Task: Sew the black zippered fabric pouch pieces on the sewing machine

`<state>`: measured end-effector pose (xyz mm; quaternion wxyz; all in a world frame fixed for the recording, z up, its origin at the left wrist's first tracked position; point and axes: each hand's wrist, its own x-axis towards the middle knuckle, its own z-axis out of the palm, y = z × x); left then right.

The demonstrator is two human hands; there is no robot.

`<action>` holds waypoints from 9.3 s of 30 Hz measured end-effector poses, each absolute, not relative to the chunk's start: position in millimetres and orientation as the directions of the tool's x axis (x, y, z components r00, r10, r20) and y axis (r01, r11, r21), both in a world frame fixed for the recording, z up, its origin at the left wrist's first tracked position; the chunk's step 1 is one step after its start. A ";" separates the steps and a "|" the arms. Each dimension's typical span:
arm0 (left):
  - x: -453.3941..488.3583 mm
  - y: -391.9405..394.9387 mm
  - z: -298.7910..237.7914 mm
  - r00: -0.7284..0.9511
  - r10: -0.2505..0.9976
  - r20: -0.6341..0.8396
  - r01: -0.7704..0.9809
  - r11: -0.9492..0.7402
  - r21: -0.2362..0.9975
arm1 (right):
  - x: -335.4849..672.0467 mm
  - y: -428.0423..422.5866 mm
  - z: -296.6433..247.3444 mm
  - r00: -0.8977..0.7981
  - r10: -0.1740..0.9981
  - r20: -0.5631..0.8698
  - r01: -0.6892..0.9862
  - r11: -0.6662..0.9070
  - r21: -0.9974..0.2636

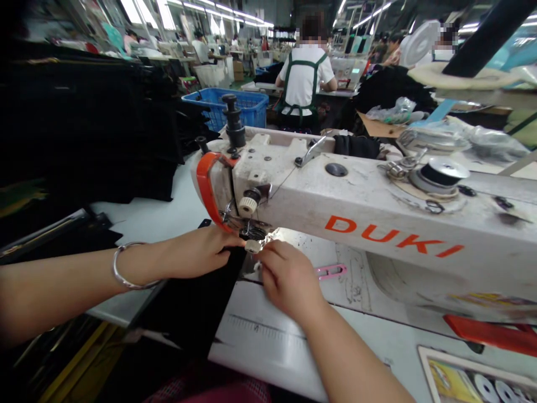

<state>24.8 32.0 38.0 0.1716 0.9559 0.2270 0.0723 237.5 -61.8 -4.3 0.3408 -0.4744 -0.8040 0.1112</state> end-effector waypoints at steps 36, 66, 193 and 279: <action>-40.8 -107.9 0.8 0.690 0.658 0.302 0.434 -0.710 0.554 | 149.6 -181.9 -25.0 -0.122 0.838 0.532 0.760 0.424 -0.493; -33.8 -102.8 3.9 0.833 0.456 0.313 0.330 -0.864 0.381 | 173.4 -159.0 -15.1 -0.326 0.720 0.613 0.715 0.612 -0.338; 0.1 -5.6 0.3 0.837 0.472 0.276 0.367 -0.859 0.357 | 225.3 -68.1 -5.2 -0.443 0.872 0.208 0.808 0.489 -0.330; 9.0 43.5 -12.6 0.716 0.597 0.362 0.492 -0.799 0.345 | 219.5 -49.2 -19.0 -0.231 0.886 0.402 0.831 0.395 -0.393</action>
